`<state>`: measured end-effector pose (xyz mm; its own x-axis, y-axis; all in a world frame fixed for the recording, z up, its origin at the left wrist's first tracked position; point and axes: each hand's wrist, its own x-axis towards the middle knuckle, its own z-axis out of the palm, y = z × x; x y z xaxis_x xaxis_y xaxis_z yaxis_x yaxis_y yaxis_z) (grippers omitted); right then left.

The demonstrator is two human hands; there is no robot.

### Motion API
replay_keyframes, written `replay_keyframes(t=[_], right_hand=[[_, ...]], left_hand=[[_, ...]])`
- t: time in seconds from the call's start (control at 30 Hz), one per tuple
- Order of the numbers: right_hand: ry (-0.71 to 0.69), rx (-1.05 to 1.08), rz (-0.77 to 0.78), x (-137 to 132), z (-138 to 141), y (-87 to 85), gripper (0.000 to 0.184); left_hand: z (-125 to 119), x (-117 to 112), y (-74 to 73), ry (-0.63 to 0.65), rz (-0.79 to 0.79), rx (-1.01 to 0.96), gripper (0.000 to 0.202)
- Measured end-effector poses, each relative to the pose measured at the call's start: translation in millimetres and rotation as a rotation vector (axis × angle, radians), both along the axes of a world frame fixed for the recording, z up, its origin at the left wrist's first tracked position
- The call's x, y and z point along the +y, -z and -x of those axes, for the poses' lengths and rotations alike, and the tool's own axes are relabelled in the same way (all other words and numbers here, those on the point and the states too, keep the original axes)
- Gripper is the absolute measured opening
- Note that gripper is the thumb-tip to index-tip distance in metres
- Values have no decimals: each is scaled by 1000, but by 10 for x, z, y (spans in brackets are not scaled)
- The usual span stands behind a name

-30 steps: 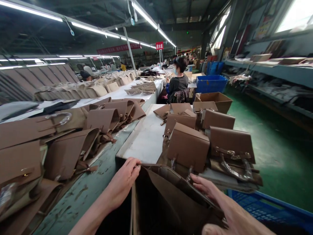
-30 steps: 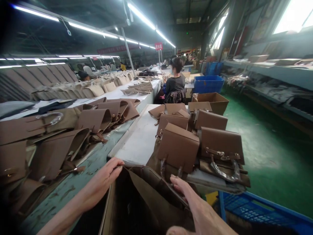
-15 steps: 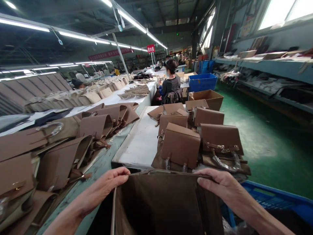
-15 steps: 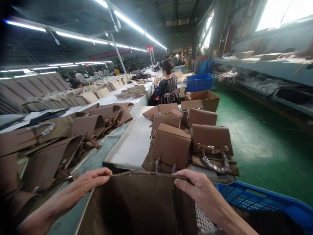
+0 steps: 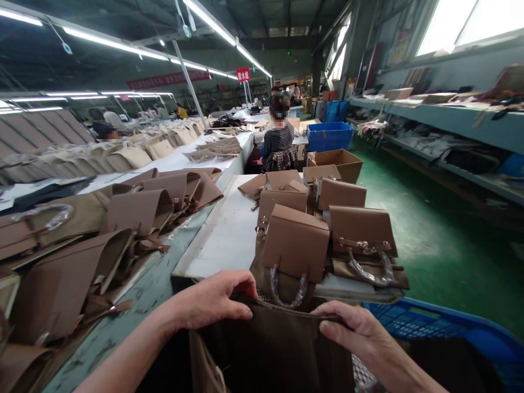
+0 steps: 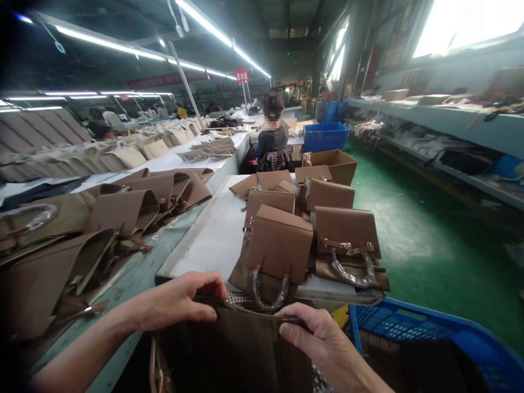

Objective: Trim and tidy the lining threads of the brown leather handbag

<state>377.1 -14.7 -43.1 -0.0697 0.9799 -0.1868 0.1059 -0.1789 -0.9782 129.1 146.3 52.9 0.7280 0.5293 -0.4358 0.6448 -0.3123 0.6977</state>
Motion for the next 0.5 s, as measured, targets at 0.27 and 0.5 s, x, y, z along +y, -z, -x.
replay_keyframes(t=[0.27,0.5], right_hand=[[46,58,8,59,-21,32,38],[85,249,86,119,25,58,39]], left_hand=[[12,-21,209,-31,-7,-25,13],[-24,-41,145,22,-38,-55,18]])
